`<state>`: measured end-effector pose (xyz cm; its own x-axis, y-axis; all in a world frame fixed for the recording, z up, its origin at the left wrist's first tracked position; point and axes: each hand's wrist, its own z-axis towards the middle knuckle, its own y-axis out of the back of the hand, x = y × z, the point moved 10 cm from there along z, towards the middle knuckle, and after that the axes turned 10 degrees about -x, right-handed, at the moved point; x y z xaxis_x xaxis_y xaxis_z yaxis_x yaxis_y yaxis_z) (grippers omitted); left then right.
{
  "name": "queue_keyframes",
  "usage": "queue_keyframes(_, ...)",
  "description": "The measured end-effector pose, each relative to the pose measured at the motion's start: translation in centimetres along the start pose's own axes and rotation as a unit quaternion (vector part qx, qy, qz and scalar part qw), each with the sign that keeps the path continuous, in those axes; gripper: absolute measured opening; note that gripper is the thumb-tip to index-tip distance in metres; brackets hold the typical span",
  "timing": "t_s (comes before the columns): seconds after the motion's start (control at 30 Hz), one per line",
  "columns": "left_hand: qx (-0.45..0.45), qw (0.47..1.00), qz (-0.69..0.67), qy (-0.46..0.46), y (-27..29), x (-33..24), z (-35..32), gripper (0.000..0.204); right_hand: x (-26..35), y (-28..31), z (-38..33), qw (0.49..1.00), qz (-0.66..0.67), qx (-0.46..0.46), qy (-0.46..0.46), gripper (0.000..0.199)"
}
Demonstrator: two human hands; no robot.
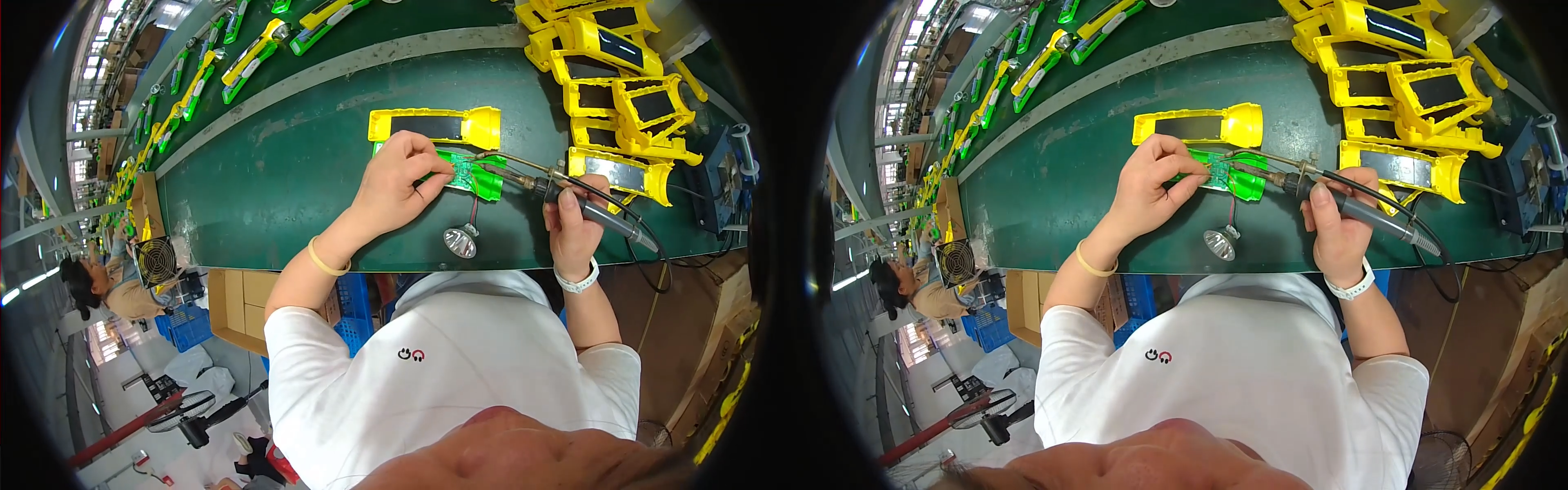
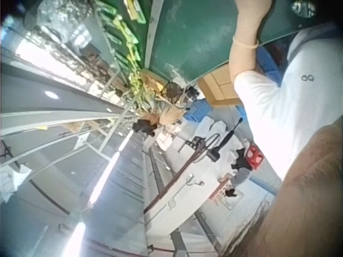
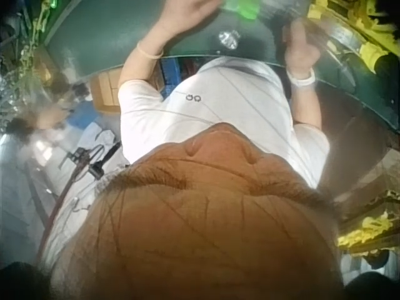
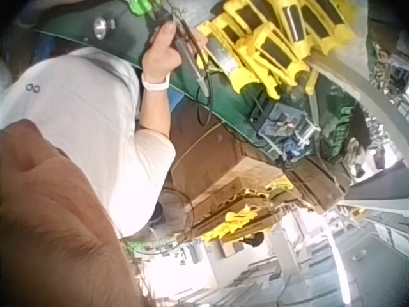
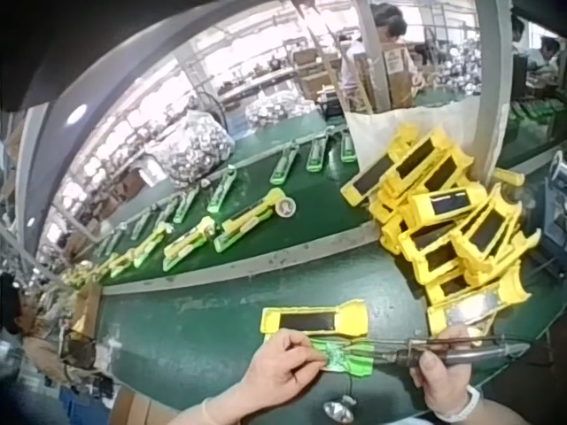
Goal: Soldering wires and electronic components onto circuit boards for portable flashlights on an assembly line.
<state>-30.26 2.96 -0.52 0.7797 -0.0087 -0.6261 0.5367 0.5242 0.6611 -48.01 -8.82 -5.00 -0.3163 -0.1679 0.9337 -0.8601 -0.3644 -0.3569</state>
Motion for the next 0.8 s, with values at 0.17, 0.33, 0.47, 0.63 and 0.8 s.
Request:
queue_keyframes(0.17,0.005,0.999,0.025,0.020,-0.4,0.3,0.2,0.011,-0.1,-0.6,-0.1,0.998,-0.064,0.023,0.015,0.024)
queue_keyframes(0.33,0.016,0.999,0.042,0.025,-0.6,0.1,0.4,0.013,-0.7,-0.9,-0.2,0.991,-0.116,0.059,0.015,0.023)
queue_keyframes(0.47,0.023,0.998,0.056,0.021,-0.8,-0.2,0.7,0.012,-1.2,-1.2,-0.3,0.991,-0.113,0.069,0.000,0.025)
queue_keyframes(0.63,0.037,0.997,0.065,0.010,-0.9,-0.5,1.1,0.012,-1.1,-1.0,-0.1,0.994,-0.093,0.053,-0.003,0.025)
queue_keyframes(0.8,0.063,0.995,0.069,0.024,-1.3,-0.8,1.4,0.009,-0.5,-0.4,0.1,0.999,-0.038,0.025,-0.006,0.024)
